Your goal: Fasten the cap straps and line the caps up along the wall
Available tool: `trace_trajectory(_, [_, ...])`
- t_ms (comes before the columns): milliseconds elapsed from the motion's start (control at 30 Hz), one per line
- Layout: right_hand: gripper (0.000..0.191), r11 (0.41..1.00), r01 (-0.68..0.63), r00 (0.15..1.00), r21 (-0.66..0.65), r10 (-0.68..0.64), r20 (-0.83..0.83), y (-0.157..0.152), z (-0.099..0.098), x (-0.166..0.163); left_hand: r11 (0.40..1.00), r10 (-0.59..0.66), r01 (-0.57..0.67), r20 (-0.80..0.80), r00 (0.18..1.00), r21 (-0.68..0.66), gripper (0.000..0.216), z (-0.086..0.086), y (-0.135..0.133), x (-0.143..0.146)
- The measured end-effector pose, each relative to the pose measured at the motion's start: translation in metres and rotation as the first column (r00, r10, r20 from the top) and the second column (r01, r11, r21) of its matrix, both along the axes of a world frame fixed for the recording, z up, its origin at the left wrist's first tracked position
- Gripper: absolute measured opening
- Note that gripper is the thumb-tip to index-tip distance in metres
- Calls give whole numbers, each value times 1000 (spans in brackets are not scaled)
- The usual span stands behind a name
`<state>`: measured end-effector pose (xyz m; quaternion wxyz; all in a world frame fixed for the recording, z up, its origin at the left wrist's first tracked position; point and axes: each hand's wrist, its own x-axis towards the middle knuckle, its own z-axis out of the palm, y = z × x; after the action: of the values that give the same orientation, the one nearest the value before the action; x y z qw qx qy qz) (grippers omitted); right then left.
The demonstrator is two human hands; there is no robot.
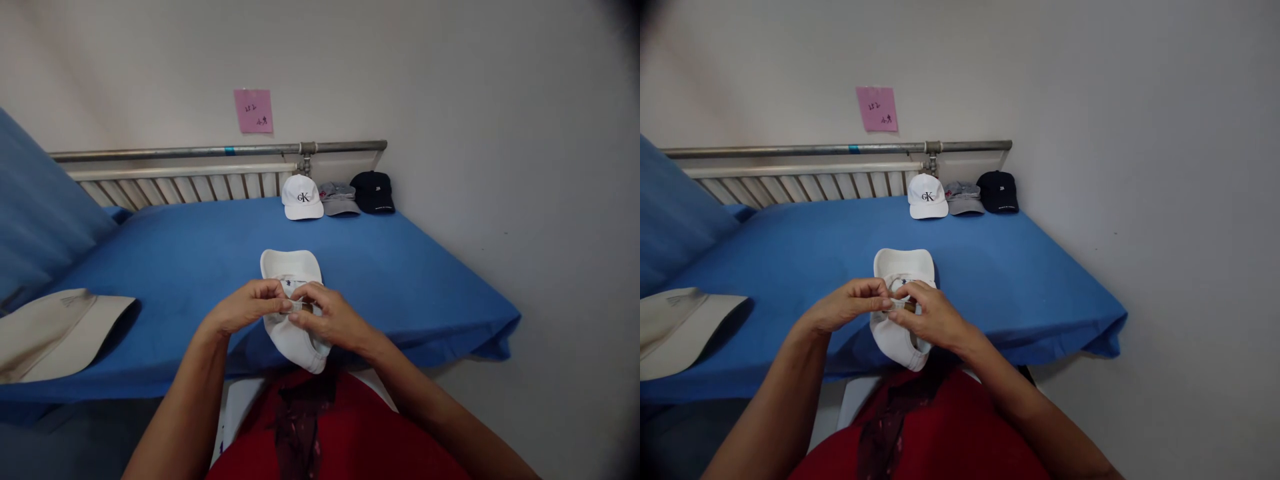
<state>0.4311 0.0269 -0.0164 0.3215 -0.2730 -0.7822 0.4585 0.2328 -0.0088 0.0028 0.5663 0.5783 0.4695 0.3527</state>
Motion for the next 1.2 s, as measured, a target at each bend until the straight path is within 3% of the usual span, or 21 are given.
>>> trace_trajectory(267, [11, 992, 16, 999, 125, -12, -31, -1, 0, 1, 998, 22, -18, -67, 998, 60, 22, 1, 7, 7])
trace_trajectory(367, [6, 998, -22, 999, 50, 23, -32, 2, 2, 7, 993, -111, 114, -61, 992, 42, 17, 8, 12, 3])
trace_trajectory(467, [6, 998, -34, 994, -62, 28, -101, 5, 4, 15, 951, -307, 306, -49, 950, -42, 34, 20, 22, -4])
trace_trajectory(533, [9, 992, -27, 989, -124, 9, -150, 6, 4, 20, 922, -387, 380, -164, 908, -69, 35, 28, 32, -5])
trace_trajectory(633, [11, 980, -61, 975, -190, 17, -223, 8, 5, 26, 896, -427, 434, -454, 782, -97, 19, 35, 49, 4])
trace_trajectory(700, [11, 967, -97, 967, -234, 35, -254, 9, 5, 29, 869, -478, 473, -503, 720, -148, 14, 34, 59, 15])
trace_trajectory(800, [13, 962, -66, 968, -263, -2, -251, 13, 4, 34, 839, -541, 510, -403, 738, -191, 13, 26, 66, 27])
trace_trajectory(900, [14, 976, -9, 973, -219, -42, -228, 14, 4, 38, 861, -509, 478, -296, 809, -174, 14, 14, 67, 29])
trace_trajectory(1033, [11, 993, 33, 979, -116, -56, -197, 13, 5, 38, 905, -405, 397, -22, 914, -154, 29, 3, 64, 22])
trace_trajectory(1200, [9, 990, 135, 979, -25, -138, -147, 13, 5, 37, 959, -193, 243, 294, 936, -145, 32, -5, 60, 19])
